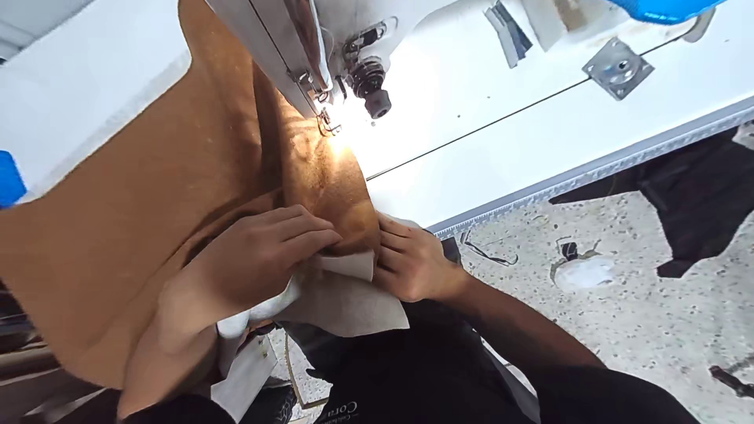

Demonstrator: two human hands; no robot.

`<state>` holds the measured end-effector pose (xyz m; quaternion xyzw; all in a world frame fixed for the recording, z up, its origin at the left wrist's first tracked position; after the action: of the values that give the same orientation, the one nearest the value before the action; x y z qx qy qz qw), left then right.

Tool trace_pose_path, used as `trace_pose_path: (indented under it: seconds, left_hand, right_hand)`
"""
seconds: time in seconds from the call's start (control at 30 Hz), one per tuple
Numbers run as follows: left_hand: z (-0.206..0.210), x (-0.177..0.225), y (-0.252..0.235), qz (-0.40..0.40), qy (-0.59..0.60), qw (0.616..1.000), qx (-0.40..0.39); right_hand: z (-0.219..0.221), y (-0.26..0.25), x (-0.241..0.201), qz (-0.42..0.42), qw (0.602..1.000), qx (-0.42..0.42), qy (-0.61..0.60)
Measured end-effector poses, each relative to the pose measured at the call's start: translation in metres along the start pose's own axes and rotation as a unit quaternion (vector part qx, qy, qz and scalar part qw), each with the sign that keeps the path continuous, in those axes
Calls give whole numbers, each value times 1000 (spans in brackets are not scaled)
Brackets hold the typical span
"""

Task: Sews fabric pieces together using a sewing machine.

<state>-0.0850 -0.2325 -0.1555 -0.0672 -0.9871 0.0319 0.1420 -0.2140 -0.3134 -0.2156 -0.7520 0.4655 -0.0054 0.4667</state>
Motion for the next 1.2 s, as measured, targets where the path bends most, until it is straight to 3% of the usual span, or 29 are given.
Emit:
trace_pose_path:
  seconds: [0.13,0.3,0.43,0.57,1.2]
  left_hand:
    - [-3,-7,-2,-65,-15,992,111]
    - [28,0,-2,-30,-120,983,132]
    - [44,2,-3,12,-88,991,96]
    - [39,11,2,57,-65,986,141]
    - [44,19,0,92,-70,986,116]
  right_hand:
    - [2,0,-1,26,1000,-16,-6]
    - [8,14,-6,73,996,41,11]
    - [-1,27,-2,169,982,61,63]
    - [1,29,-7,156,985,51,43]
    - [10,25,-21,113,991,69,4]
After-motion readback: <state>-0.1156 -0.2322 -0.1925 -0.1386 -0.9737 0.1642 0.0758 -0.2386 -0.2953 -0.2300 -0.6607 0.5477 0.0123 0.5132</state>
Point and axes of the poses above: each hand's wrist, its own y-axis away from the middle knuckle, its own z-axis out of the palm, x = y × z, the point moved 8 cm from there along -y, towards the middle knuckle, and after that the axes turned 10 degrees about -y, right-handed, at the moved point
